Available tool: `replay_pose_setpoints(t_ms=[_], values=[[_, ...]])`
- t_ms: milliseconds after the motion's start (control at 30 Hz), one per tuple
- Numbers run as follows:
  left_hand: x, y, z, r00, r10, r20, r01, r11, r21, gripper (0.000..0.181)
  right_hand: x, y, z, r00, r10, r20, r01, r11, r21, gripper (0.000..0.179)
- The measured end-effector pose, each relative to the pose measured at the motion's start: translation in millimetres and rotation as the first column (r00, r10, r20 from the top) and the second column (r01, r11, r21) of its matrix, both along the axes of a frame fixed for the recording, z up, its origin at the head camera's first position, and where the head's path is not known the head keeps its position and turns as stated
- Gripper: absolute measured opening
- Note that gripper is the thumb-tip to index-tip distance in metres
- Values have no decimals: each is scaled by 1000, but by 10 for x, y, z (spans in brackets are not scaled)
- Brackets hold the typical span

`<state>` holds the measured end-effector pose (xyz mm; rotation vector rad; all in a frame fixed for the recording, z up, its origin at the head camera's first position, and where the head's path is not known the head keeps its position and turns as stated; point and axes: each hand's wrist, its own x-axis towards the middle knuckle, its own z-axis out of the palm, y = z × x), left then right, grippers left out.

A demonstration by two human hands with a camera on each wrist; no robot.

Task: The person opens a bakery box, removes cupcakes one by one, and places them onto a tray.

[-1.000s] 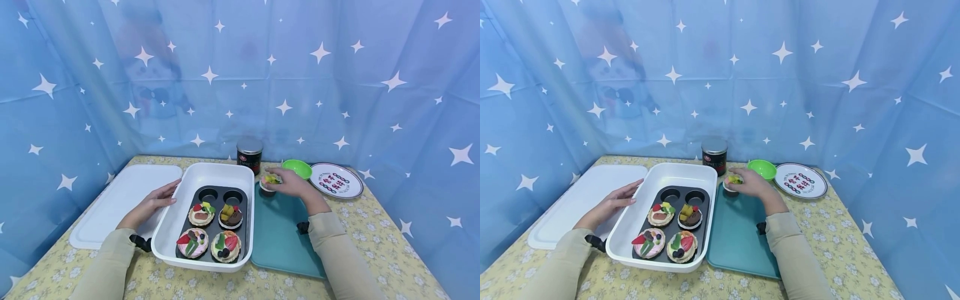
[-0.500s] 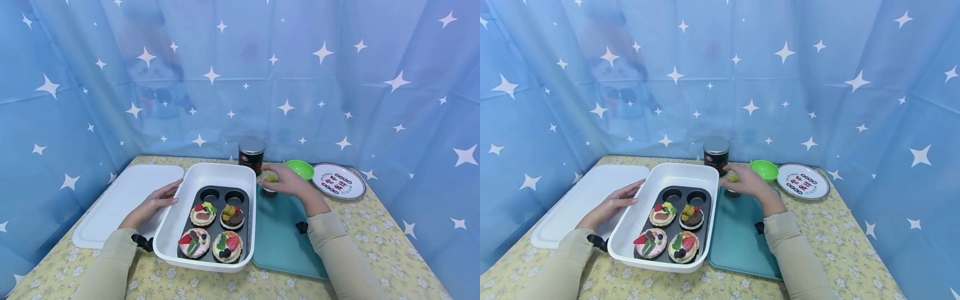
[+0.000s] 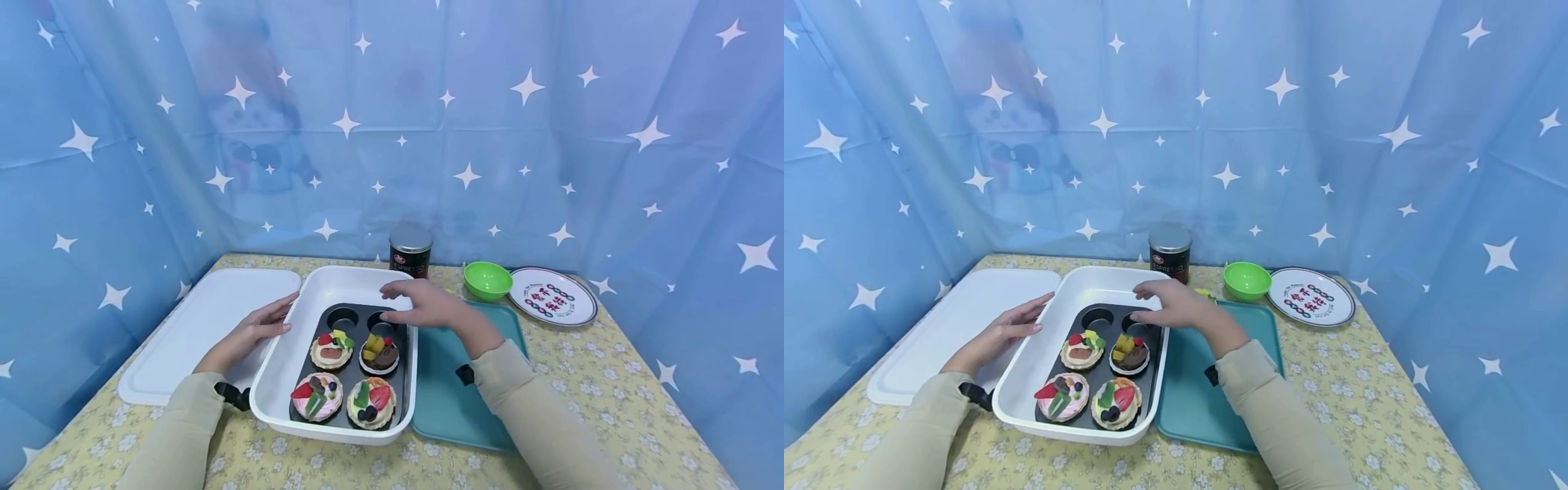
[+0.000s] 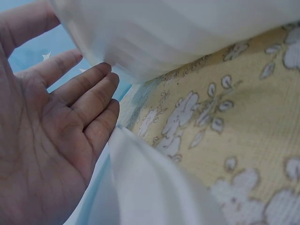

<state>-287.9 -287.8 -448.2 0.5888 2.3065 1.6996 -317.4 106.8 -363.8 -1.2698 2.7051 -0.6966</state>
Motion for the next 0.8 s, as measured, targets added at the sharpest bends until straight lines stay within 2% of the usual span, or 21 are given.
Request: replay_pose_setpoints(t_ms=[133,333,633,800], values=[[2,0,-6,1000,11,12,-11,1000,-5,71,44,-219,-31,996,62,60,-63,998,24,61],[19,-1,0,1000,11,12,-11,1000,-7,70,162,-520,-58,987,113,114,-123,989,77,60],[15,2,-2,1000,10,5,-10,1000,-3,69,306,-843,-171,984,167,61,-175,969,172,65],[2,1,1,1000,3,-5,-3,1000,2,68,343,-881,-267,986,159,55,-166,971,172,68]])
